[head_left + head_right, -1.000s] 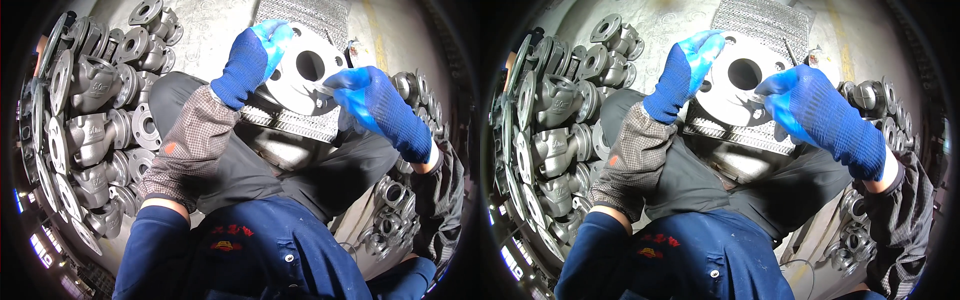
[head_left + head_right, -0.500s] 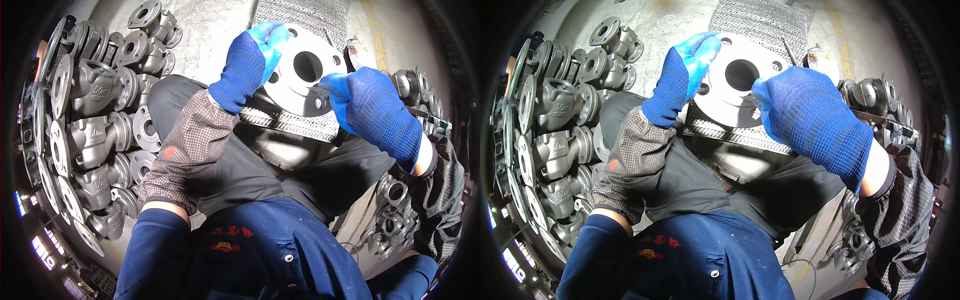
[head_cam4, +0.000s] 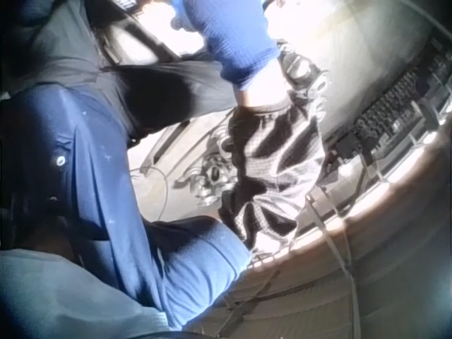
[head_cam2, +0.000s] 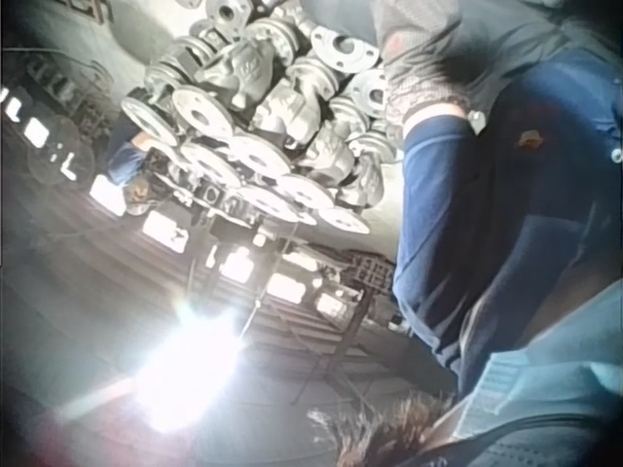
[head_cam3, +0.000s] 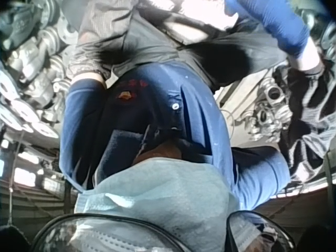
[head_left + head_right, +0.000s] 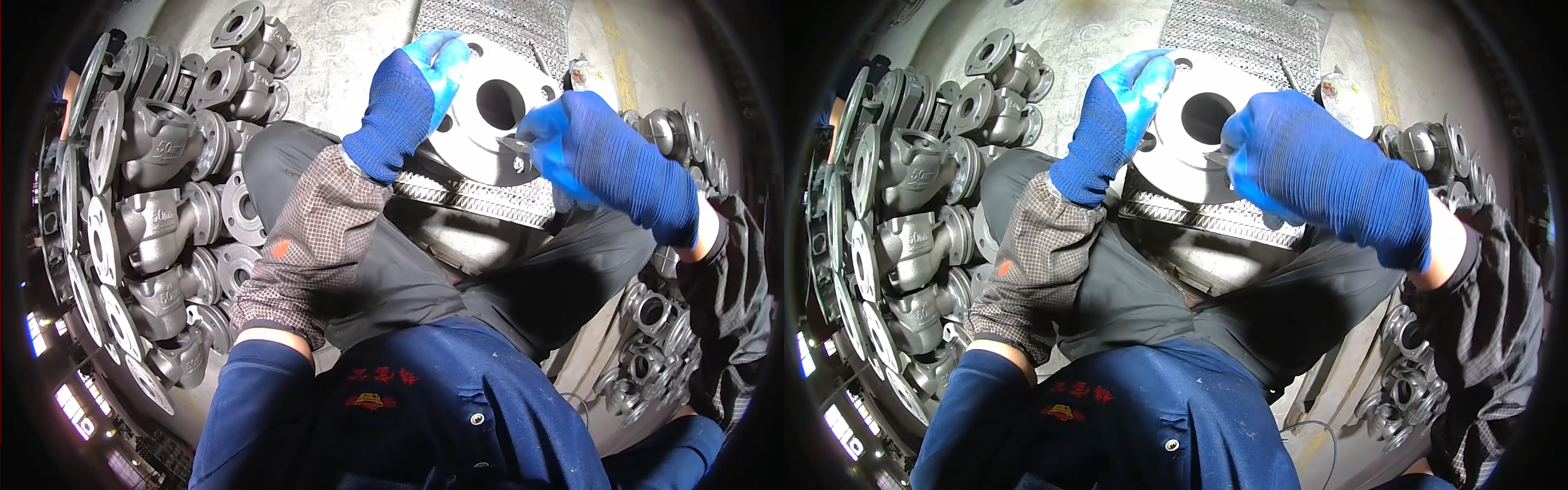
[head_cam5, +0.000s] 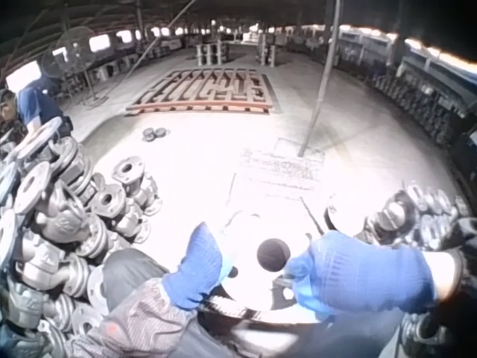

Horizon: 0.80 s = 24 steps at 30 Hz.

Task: The person uses a file to scrape the edges and surfaces of several metal valve housing castings while seated on the floor, turning each casting over to reach different sides.

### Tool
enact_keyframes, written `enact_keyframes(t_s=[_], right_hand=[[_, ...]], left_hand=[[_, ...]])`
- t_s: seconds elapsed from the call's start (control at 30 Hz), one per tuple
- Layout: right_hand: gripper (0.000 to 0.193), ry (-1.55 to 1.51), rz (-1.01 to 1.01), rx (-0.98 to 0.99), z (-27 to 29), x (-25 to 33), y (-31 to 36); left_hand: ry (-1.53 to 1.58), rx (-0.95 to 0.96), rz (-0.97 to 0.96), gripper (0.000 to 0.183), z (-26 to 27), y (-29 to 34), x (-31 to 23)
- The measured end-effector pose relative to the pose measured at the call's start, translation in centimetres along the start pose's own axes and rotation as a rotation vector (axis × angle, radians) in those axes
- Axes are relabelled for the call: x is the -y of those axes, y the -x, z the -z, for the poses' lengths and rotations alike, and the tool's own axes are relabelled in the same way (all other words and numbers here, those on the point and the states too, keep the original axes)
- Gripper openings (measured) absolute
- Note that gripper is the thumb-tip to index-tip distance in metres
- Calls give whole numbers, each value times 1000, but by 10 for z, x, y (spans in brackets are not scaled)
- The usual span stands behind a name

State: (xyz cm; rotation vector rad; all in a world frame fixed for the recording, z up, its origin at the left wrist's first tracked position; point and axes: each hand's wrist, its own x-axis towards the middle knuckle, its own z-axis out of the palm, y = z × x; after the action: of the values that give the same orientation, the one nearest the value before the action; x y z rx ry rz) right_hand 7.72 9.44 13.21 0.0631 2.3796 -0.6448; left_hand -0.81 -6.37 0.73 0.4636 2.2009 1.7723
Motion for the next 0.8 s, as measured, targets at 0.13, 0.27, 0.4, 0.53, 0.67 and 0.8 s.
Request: enact_keyframes(t_s=[0.13, 0.27, 0.4, 0.53, 0.67, 0.8], right_hand=[[25, -4, 156, -36, -4, -11, -7], [29, 667, 400, -330, -20, -12, 2], [31, -204, 88, 52, 0, -13, -4], [30, -246, 217, 73, -5, -18, -10], [28, -39, 209, -68, -9, -18, -20], [25, 145, -67, -13, 1, -12, 2]], left_hand=[[-6, -1, -14, 39, 0, 0, 4], [-1, -23, -44, 39, -2, 1, 1], [54, -13, -67, 48, -1, 0, 3], [14, -3, -46, 42, -2, 2, 3], [73, 52, 20, 40, 2, 1, -1], [105, 24, -77, 42, -7, -1, 6]])
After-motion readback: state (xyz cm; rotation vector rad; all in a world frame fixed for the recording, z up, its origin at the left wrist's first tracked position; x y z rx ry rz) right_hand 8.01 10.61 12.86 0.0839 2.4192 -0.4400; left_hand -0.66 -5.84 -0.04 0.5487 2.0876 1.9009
